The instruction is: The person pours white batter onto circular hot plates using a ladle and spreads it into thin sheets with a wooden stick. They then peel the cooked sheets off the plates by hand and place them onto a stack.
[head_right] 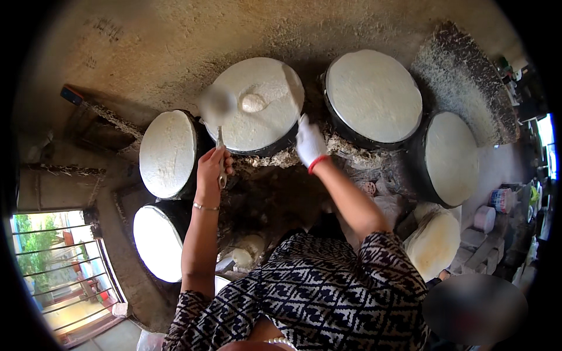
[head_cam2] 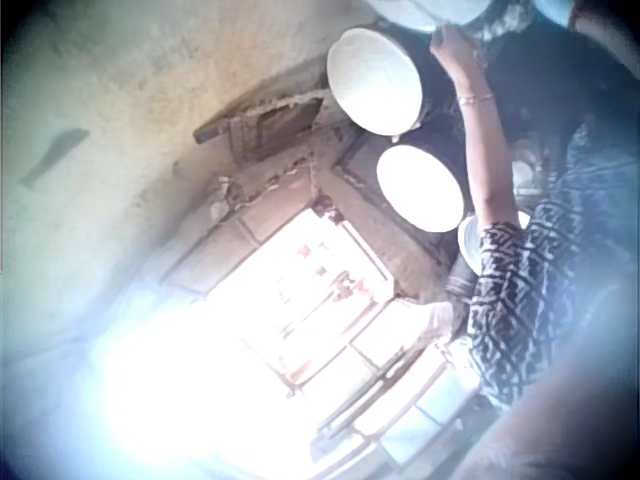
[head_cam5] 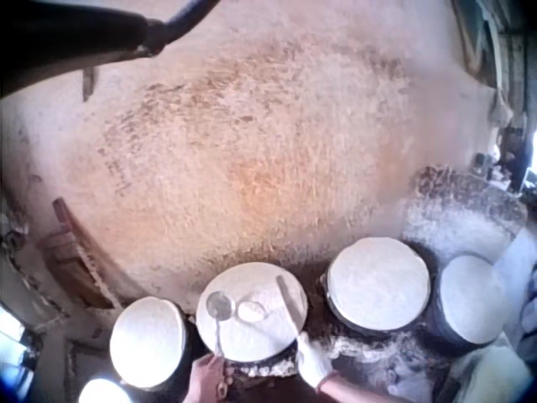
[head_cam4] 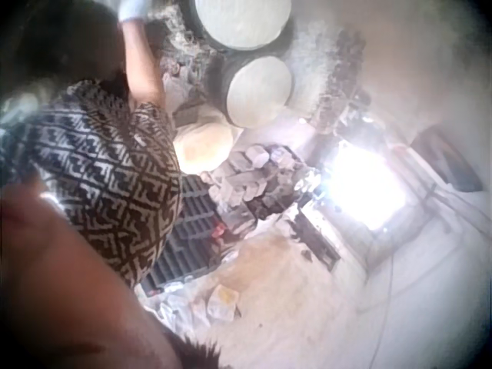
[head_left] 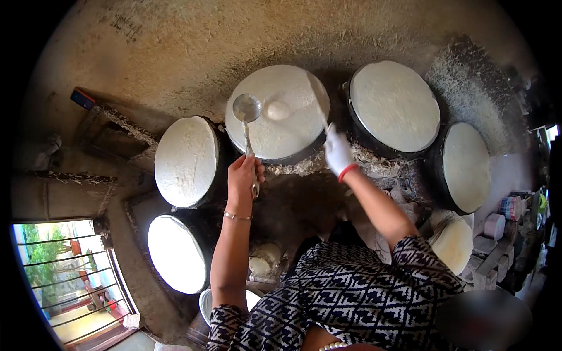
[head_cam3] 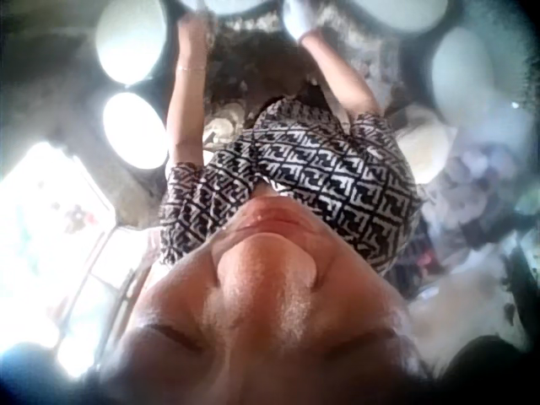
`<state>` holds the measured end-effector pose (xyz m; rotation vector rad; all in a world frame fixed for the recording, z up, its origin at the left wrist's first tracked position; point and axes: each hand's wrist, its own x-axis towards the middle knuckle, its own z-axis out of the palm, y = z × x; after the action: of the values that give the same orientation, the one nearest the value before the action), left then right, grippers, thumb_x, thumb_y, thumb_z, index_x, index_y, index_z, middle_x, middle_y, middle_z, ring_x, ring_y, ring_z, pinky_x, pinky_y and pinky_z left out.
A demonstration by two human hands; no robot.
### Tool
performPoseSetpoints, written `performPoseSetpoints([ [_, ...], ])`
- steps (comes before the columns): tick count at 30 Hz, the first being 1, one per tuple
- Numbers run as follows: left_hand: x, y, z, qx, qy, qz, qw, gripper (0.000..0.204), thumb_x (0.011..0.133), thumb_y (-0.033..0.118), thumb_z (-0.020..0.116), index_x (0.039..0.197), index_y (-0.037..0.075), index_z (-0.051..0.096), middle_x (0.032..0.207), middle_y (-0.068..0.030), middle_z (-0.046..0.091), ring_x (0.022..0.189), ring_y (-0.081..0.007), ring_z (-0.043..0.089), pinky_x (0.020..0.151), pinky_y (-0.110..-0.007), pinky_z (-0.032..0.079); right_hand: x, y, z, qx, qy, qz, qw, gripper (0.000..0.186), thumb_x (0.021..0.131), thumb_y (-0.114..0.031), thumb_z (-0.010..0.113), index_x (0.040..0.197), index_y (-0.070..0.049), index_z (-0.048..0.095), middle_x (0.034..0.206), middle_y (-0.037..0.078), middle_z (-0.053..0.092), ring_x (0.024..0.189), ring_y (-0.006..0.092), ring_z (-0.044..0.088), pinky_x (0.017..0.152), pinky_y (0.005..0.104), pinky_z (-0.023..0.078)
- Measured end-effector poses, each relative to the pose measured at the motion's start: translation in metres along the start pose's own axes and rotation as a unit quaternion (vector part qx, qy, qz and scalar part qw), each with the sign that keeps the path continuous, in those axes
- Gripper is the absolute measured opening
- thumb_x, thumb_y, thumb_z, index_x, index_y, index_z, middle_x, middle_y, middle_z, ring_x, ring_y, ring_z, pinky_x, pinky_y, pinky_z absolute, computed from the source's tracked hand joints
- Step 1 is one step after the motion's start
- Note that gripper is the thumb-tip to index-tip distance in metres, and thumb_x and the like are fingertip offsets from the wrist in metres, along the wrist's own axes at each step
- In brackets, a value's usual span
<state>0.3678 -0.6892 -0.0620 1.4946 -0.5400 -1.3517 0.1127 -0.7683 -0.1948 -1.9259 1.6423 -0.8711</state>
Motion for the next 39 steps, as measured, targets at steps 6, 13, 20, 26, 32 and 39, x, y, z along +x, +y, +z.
performPoseSetpoints([
  [6,-0.002,-0.014,0.039,-0.182,-0.04,-0.077,0.979,0.02,0.099,0.014,0.049,0.083,0.001,0.051,0.07,-0.0021,0.05,0.053,-0.0093,0.044,0.042,-0.022,0.036,-0.058,-0.061,0.034,0.225,-0.094,-0.014,0.97,0.031,0.092,-0.006,0.051,0.122,0.001,0.053,0.081,0.023,0.057,0.075,0.0388,0.056,0.067,0.0471,0.044],
  [13,-0.091,0.03,0.03,-0.513,-0.158,-0.114,0.836,0.026,0.103,0.015,0.041,0.117,-0.005,0.049,0.089,-0.0047,0.052,0.061,-0.007,0.041,0.042,-0.02,0.034,-0.038,-0.08,-0.069,0.124,0.024,-0.186,0.974,0.03,0.084,0.005,0.06,0.113,0.003,0.057,0.085,0.02,0.052,0.078,0.0361,0.056,0.064,0.0388,0.046],
  [20,-0.139,0.051,0.05,-0.471,-0.137,-0.076,0.868,0.033,0.103,0.016,0.044,0.126,-0.006,0.048,0.085,-0.003,0.05,0.056,-0.0051,0.036,0.037,-0.018,0.031,-0.001,0.006,-0.045,0.053,-0.11,-0.181,0.976,0.032,0.09,-0.007,0.054,0.121,-0.002,0.055,0.088,0.021,0.056,0.074,0.0395,0.056,0.068,0.0455,0.048],
  [26,-0.214,0.011,0.039,-0.382,0.019,-0.067,0.922,0.032,0.1,0.018,0.05,0.122,-0.005,0.052,0.077,-0.003,0.049,0.048,-0.0032,0.035,0.033,-0.016,0.027,0.077,0.017,-0.03,0.025,-0.121,-0.207,0.97,0.009,0.086,-0.008,0.057,0.094,-0.004,0.056,0.084,0.022,0.057,0.08,0.0425,0.056,0.071,0.0481,0.047],
  [32,-0.276,-0.094,0.017,-0.389,0.126,-0.134,0.903,0.032,0.101,0.024,0.052,0.118,-0.003,0.054,0.084,-0.0029,0.053,0.052,-0.0051,0.039,0.038,-0.018,0.033,0.103,0.009,-0.039,0.003,-0.309,-0.387,0.869,0.005,0.086,-0.011,0.058,0.089,-0.008,0.056,0.086,0.018,0.057,0.083,0.0406,0.057,0.074,0.0462,0.048],
  [39,-0.336,-0.199,-0.005,-0.461,0.183,-0.156,0.854,0.025,0.101,0.02,0.051,0.111,-0.003,0.055,0.083,-0.0005,0.049,0.055,-0.0053,0.038,0.041,-0.018,0.034,0.044,0.048,-0.046,-0.103,-0.227,-0.302,0.92,0.035,0.096,-0.018,0.049,0.13,-0.008,0.046,0.087,0.024,0.055,0.075,0.0425,0.057,0.067,0.0503,0.048],
])
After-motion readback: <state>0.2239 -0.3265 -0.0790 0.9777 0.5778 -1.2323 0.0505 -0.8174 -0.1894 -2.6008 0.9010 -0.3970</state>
